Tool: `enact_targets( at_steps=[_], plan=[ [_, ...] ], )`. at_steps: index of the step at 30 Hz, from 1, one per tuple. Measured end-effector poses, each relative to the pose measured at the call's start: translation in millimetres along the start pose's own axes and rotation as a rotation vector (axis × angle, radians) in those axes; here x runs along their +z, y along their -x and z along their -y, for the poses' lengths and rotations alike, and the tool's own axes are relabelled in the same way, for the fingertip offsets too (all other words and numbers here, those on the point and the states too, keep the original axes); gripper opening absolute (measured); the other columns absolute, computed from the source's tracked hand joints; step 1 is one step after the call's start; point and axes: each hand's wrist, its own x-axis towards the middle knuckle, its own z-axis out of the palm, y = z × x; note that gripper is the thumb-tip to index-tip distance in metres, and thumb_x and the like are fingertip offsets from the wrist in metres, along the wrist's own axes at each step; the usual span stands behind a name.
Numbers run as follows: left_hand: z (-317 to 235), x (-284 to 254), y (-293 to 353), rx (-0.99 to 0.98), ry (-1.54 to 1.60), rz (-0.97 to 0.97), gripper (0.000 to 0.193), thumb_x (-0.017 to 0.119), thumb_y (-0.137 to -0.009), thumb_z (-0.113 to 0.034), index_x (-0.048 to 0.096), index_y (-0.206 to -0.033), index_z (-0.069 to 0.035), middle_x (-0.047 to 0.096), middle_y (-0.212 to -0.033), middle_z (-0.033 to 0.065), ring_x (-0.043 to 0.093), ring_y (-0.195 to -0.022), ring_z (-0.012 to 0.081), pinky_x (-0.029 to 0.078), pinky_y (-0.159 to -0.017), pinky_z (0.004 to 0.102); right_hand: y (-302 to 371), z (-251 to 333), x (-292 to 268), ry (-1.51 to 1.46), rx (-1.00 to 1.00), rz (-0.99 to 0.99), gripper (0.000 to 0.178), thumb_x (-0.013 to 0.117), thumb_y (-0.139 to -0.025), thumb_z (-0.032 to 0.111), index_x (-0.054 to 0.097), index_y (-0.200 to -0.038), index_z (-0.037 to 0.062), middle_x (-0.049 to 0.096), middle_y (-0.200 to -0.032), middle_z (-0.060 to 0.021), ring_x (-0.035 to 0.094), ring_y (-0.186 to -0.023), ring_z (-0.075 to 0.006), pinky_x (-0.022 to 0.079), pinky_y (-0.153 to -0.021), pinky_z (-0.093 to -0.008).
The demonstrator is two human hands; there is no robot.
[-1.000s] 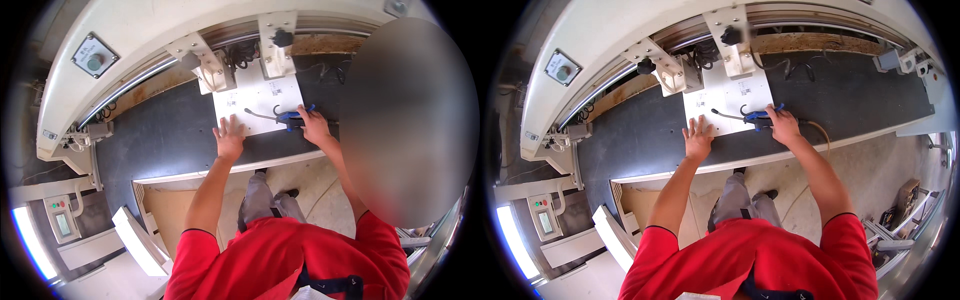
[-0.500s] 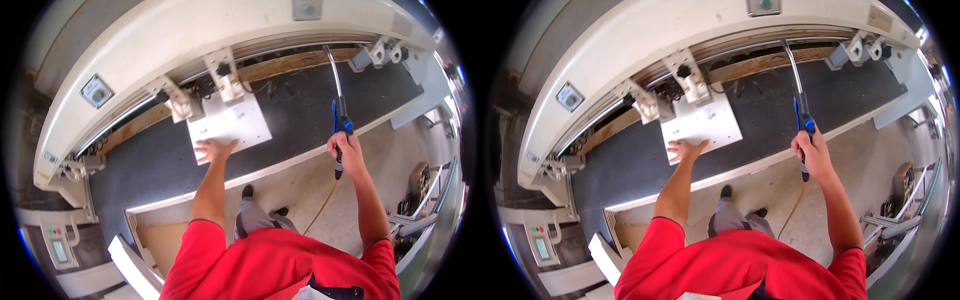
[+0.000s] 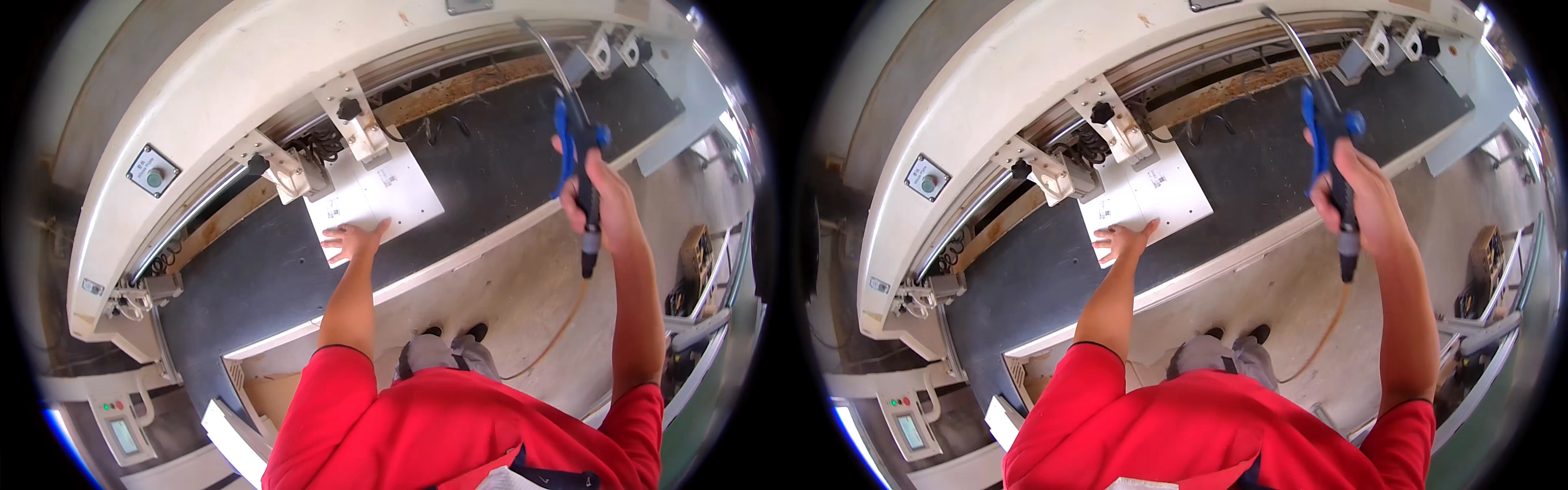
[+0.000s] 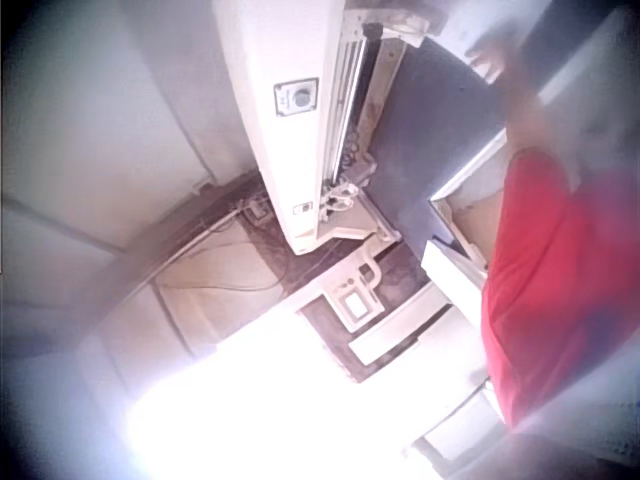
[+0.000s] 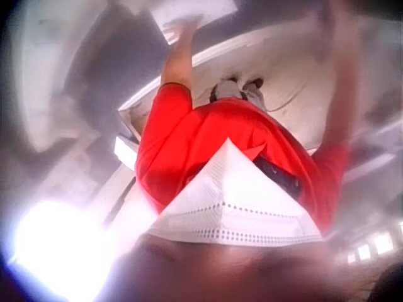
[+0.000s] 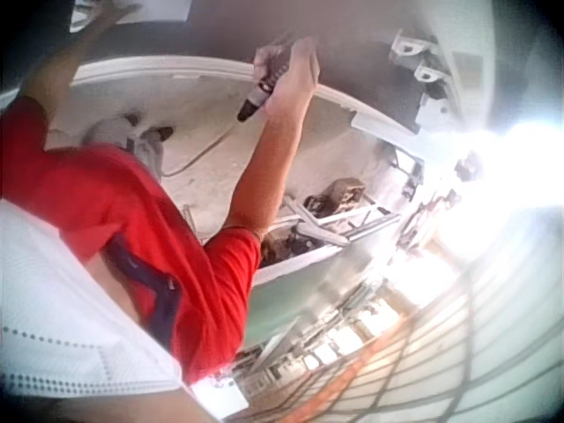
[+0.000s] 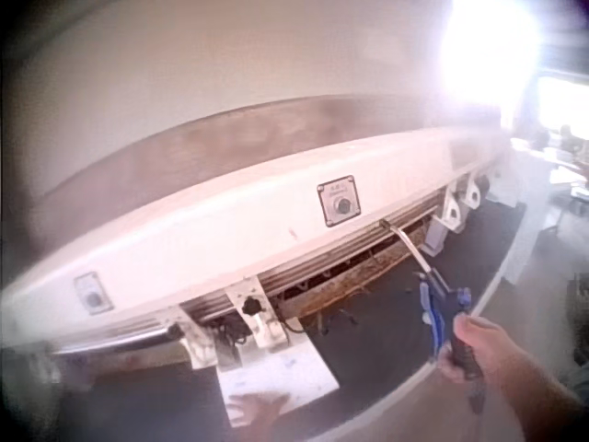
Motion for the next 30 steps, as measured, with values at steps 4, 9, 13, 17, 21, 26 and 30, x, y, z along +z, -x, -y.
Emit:
enact_targets(
  at_steps=[4,9,13,17,21,26,30],
  plan=[
    [-8.5,13.4,-10.8,0.044,-0.040,-0.019,0.141,0.064,-0.054,-0.087,0.016,-0.151,0.004,-0.007,-0.156,0.0311,-0.006,-0.141,0.0559,0.014,-0.097,0.0811,126.1,-120.2,-27.1,-0.195,0.147,-0.281,0.059,0.044,-0.098,0.052,0.049,-0.132,0.0043,0.056,-0.061,-0.0076,0.052,-0.046,-0.0153,0.045,-0.049,-0.0285],
    [-29.8,53.6,-20.0,0.232,-0.214,-0.283,0.117,0.067,-0.070,-0.071,0.023,-0.147,0.006,0.027,-0.148,0.0325,0.021,-0.139,0.0492,0.028,-0.103,0.0676,352.0,-299.4,32.5,-0.409,0.465,-0.634,0.040,0.051,-0.098,0.045,0.057,-0.095,0.0055,0.057,-0.061,-0.0075,0.055,-0.048,-0.0173,0.046,-0.046,-0.0322],
    [6.0,94.2,66.9,1.075,0.041,-0.631,0.097,0.068,-0.074,-0.054,0.031,-0.141,0.006,0.037,-0.138,0.0301,0.033,-0.130,0.0444,0.033,-0.101,0.0584,497.5,-328.4,109.7,-0.619,0.543,-0.903,0.051,0.052,-0.095,0.054,0.056,-0.084,0.0041,0.050,-0.060,-0.0029,0.052,-0.048,-0.0145,0.044,-0.045,-0.0307],
    [91.7,192.3,221.1,1.684,0.117,-0.284,0.078,0.069,-0.078,-0.037,0.039,-0.135,0.007,0.048,-0.128,0.0277,0.044,-0.122,0.0396,0.039,-0.099,0.0492,664.0,-401.2,178.7,-0.810,0.474,-1.161,0.053,0.053,-0.094,0.057,0.059,-0.087,0.0049,0.050,-0.062,-0.0014,0.050,-0.048,-0.0138,0.042,-0.046,-0.0304],
    [182.7,294.1,416.6,2.154,-0.023,0.355,0.059,0.070,-0.082,-0.020,0.048,-0.130,0.008,0.059,-0.119,0.0254,0.056,-0.114,0.0349,0.045,-0.097,0.0401,785.2,-436.3,249.2,-1.037,0.168,-1.386,0.054,0.052,-0.095,0.056,0.065,-0.100,0.0044,0.050,-0.061,0.0010,0.048,-0.049,-0.0112,0.041,-0.049,-0.0288],
    [360.1,322.3,743.2,2.617,0.023,0.850,0.040,0.068,-0.081,-0.011,0.059,-0.117,0.004,0.061,-0.116,0.0206,0.054,-0.110,0.0399,0.044,-0.095,0.0464,944.4,-478.7,320.4,-1.054,-0.087,-1.683,0.046,0.053,-0.098,0.046,0.065,-0.104,0.0021,0.051,-0.064,0.0003,0.050,-0.052,-0.0115,0.042,-0.051,-0.0284],
    [464.8,364.4,924.2,2.856,-0.026,1.032,0.037,0.068,-0.081,-0.014,0.060,-0.114,0.002,0.064,-0.109,0.0172,0.057,-0.105,0.0372,0.047,-0.091,0.0443,1076.4,-482.5,335.0,-1.194,-0.258,-1.923,0.043,0.053,-0.099,0.041,0.064,-0.106,0.0000,0.052,-0.069,-0.0015,0.051,-0.054,-0.0132,0.044,-0.053,-0.0289]
  ],
)
